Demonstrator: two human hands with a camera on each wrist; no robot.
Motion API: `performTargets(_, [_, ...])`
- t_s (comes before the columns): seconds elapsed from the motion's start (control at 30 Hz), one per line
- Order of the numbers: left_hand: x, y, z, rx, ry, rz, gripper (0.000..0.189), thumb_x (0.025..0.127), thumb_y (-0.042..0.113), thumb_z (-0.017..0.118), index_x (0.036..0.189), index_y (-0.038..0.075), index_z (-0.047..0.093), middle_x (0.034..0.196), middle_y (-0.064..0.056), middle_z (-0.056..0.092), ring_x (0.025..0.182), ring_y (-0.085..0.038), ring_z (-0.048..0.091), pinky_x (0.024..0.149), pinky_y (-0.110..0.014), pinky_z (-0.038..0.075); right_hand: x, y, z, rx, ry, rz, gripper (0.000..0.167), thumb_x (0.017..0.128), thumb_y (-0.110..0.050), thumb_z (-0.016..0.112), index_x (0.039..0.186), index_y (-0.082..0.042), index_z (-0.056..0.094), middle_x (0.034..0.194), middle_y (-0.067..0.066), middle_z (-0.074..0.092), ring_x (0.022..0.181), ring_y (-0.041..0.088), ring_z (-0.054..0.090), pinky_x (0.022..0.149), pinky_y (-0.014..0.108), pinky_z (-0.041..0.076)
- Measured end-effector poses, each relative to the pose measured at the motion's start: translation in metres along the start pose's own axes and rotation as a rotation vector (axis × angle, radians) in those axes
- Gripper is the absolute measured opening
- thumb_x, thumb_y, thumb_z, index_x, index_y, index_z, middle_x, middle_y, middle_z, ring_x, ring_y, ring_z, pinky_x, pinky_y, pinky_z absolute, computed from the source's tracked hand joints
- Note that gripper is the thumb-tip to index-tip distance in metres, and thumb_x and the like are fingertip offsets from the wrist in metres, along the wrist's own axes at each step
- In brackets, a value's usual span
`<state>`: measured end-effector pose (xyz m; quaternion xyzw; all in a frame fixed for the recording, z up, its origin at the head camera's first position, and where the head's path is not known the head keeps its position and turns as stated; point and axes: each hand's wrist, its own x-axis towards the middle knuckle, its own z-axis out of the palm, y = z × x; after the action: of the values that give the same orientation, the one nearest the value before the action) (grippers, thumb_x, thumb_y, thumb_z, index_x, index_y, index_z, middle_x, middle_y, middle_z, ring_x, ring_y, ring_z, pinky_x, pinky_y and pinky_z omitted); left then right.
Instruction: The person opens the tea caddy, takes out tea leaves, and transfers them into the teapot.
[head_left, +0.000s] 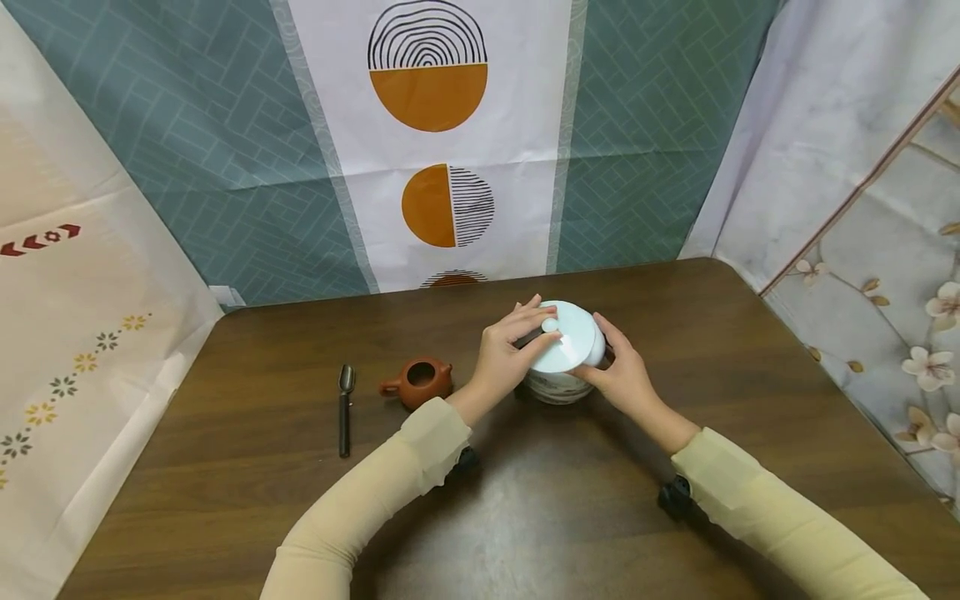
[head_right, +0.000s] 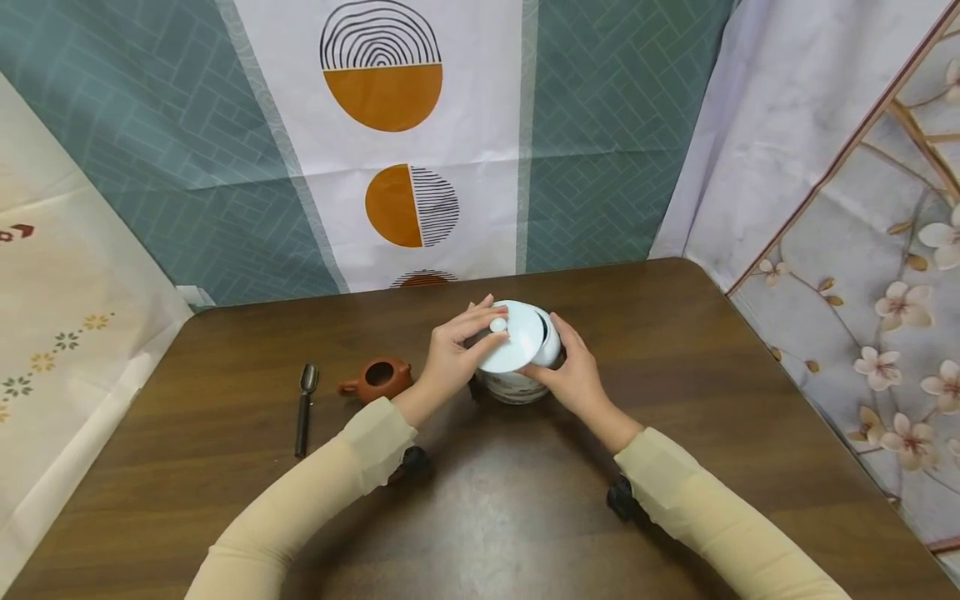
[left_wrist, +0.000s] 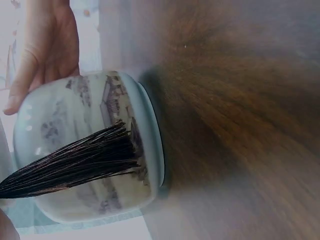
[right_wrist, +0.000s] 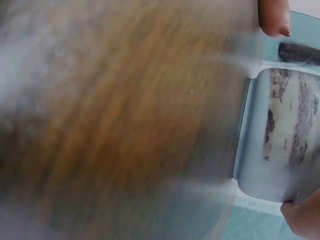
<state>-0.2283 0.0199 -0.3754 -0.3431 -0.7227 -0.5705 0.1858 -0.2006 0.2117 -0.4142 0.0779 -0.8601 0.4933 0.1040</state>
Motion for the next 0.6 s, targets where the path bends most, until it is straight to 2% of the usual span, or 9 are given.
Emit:
performTargets(0.17, [-0.005, 0.033, -0.017, -0.019, -0.021, -0.003, 0.024, 0.079, -0.005, 0.072, 0.102, -0.011, 0.069, 0.110, -0.024, 0.067, 0.125, -0.034, 0.051, 0.114, -0.037, 0.029, 0.001, -0.001, 0.001, 0.007, 0.014, -0.005, 0.081, 0.078, 0.000, 0.075, 0.144, 0.008, 0.030, 0.147, 0.028, 0.033, 0.133, 0.042, 0.036, 0.105, 0.053, 0.037])
performTargets(0.23, [-0.007, 0.043, -0.024, -0.013, -0.038, -0.002, 0.025, 0.078, -0.006, 0.072, 0.102, -0.012, 0.069, 0.110, -0.025, 0.067, 0.125, -0.035, 0.051, 0.113, -0.038, 0.029, 0.001, -0.001, 0.001, 0.011, 0.016, -0.006, 0.080, 0.078, 0.000, 0.075, 0.144, 0.008, 0.031, 0.147, 0.028, 0.033, 0.133, 0.042, 0.036, 0.106, 0.052, 0.037])
performTargets(0.43, [-0.023, 0.032, -0.035, -0.031, -0.094, -0.026, 0.028, 0.079, -0.001, 0.074, 0.107, -0.004, 0.070, 0.113, -0.016, 0.068, 0.128, -0.025, 0.050, 0.114, -0.034, 0.028, 0.002, -0.002, 0.001, 0.017, 0.012, -0.008, 0.080, 0.077, 0.002, 0.075, 0.143, 0.009, 0.032, 0.147, 0.028, 0.033, 0.134, 0.041, 0.035, 0.106, 0.052, 0.036])
performTargets(0.6, [-0.041, 0.035, -0.040, -0.080, -0.151, -0.044, 0.030, 0.081, 0.005, 0.074, 0.109, -0.002, 0.070, 0.114, -0.013, 0.068, 0.128, -0.030, 0.050, 0.115, -0.034, 0.027, 0.002, -0.002, 0.001, 0.019, 0.022, 0.001, 0.079, 0.078, 0.000, 0.075, 0.143, 0.008, 0.031, 0.147, 0.028, 0.032, 0.134, 0.041, 0.035, 0.107, 0.052, 0.035])
